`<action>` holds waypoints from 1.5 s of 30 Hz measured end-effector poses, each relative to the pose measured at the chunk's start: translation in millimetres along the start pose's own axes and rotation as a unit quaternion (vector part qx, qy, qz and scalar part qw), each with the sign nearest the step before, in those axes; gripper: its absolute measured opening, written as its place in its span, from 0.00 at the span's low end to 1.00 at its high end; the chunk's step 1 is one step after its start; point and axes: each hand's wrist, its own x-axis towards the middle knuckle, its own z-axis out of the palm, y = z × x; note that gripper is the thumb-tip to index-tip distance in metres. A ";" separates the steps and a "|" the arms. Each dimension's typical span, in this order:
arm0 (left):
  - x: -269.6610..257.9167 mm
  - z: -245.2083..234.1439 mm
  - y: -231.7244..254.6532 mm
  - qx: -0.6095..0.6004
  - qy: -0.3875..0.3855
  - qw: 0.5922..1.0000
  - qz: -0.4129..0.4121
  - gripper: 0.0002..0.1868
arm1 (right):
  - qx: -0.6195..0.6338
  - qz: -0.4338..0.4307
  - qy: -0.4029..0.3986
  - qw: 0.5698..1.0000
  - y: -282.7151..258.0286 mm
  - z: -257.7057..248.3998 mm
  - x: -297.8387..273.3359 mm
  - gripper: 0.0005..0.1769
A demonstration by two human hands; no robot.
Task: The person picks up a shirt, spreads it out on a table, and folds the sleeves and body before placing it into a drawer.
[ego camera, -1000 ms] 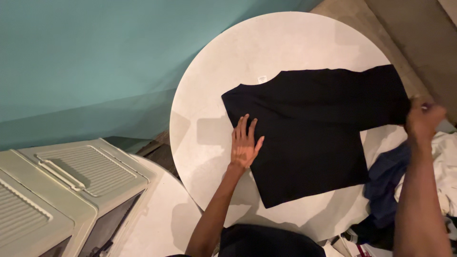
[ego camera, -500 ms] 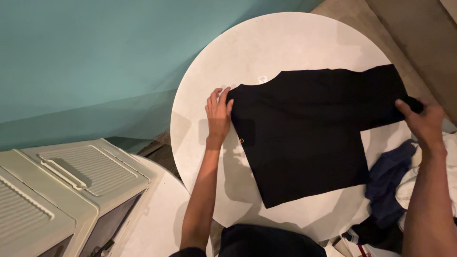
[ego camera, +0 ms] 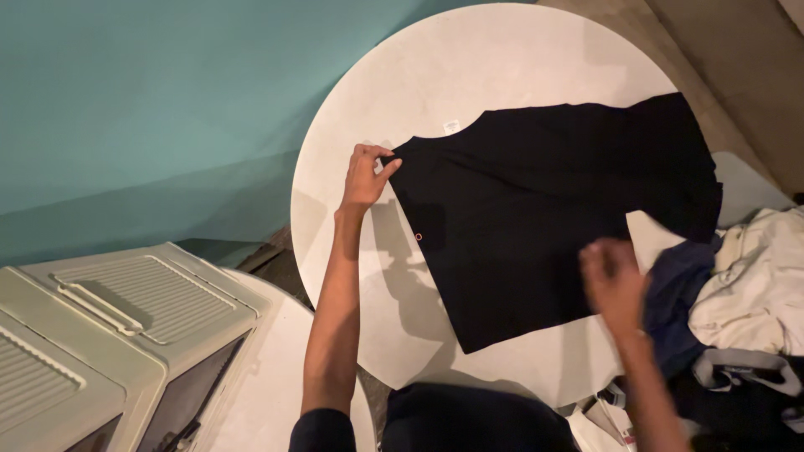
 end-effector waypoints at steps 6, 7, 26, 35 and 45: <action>7.1 -11.7 -4.0 -0.011 -0.061 0.997 -0.035 0.13 | -0.096 0.122 -0.263 0.952 -37.1 58.6 -89.8 0.25; 6.7 -14.5 -4.3 -0.029 -0.071 0.996 -0.044 0.13 | -0.141 0.137 -0.292 0.936 -32.1 67.6 -98.2 0.26; -6.1 10.2 -3.4 -0.117 0.060 0.991 -0.034 0.13 | 0.235 0.063 -0.054 0.968 32.6 108.6 -139.5 0.17; -14.3 15.8 -23.4 -0.238 0.058 0.967 -0.073 0.25 | -0.068 -0.190 -0.035 0.979 -45.3 88.8 -152.7 0.28; -1.0 22.4 -16.1 -0.270 0.036 0.942 -0.197 0.13 | -0.114 -0.303 -0.210 0.923 -53.8 139.3 -157.2 0.21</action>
